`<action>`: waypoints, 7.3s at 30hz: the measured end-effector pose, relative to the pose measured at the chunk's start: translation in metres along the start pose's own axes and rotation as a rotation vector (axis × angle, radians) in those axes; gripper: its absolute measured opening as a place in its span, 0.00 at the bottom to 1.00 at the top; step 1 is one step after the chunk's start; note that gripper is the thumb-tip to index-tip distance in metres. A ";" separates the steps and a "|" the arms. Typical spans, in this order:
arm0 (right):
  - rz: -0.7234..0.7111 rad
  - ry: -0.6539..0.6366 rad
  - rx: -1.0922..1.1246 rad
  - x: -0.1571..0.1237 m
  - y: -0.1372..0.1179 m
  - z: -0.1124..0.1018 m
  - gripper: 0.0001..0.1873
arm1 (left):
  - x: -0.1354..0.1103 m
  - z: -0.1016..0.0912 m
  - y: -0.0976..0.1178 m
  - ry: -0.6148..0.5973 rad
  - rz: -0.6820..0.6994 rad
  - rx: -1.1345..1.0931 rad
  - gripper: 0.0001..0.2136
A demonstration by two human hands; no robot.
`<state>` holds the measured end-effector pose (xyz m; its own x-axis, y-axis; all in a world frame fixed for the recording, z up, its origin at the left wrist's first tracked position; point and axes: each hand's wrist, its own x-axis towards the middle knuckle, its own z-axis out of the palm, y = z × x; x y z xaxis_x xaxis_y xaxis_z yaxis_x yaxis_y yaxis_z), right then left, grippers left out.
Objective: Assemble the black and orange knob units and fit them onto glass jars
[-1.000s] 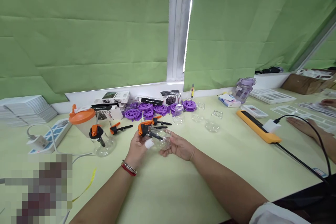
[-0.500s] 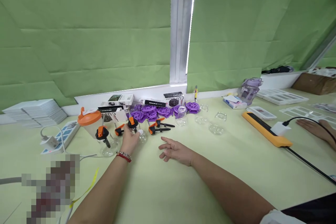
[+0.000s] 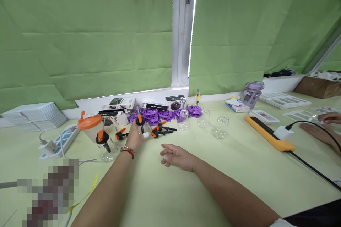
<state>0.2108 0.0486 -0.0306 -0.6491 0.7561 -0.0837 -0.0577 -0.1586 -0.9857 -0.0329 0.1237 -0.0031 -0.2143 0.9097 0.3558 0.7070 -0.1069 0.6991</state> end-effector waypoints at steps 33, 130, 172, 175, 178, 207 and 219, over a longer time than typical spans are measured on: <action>0.011 -0.008 -0.059 0.001 0.002 -0.001 0.36 | 0.012 -0.026 -0.019 -0.107 -0.064 0.774 0.20; -0.676 0.463 -1.241 -0.028 -0.030 -0.016 0.36 | -0.104 -0.017 0.031 -0.216 0.070 -0.582 0.18; -0.255 0.191 -0.003 -0.013 -0.002 -0.024 0.32 | -0.111 -0.006 0.036 -0.414 -0.555 -0.769 0.18; -0.222 0.216 0.044 -0.011 -0.001 -0.023 0.28 | -0.112 -0.005 0.035 -0.409 -0.507 -0.758 0.18; -0.175 0.264 -0.003 -0.010 0.000 -0.021 0.25 | -0.113 -0.005 0.035 -0.406 -0.471 -0.732 0.19; -0.175 0.208 -0.288 -0.013 -0.005 -0.028 0.35 | -0.109 -0.006 0.033 -0.383 -0.458 -0.739 0.16; -0.262 0.100 -0.178 -0.018 -0.008 -0.040 0.41 | -0.108 -0.007 0.036 -0.380 -0.473 -0.760 0.16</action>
<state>0.2538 0.0616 -0.0272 -0.5513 0.8166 0.1710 -0.0735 0.1566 -0.9849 0.0109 0.0191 -0.0125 -0.0380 0.9800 -0.1953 -0.0489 0.1934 0.9799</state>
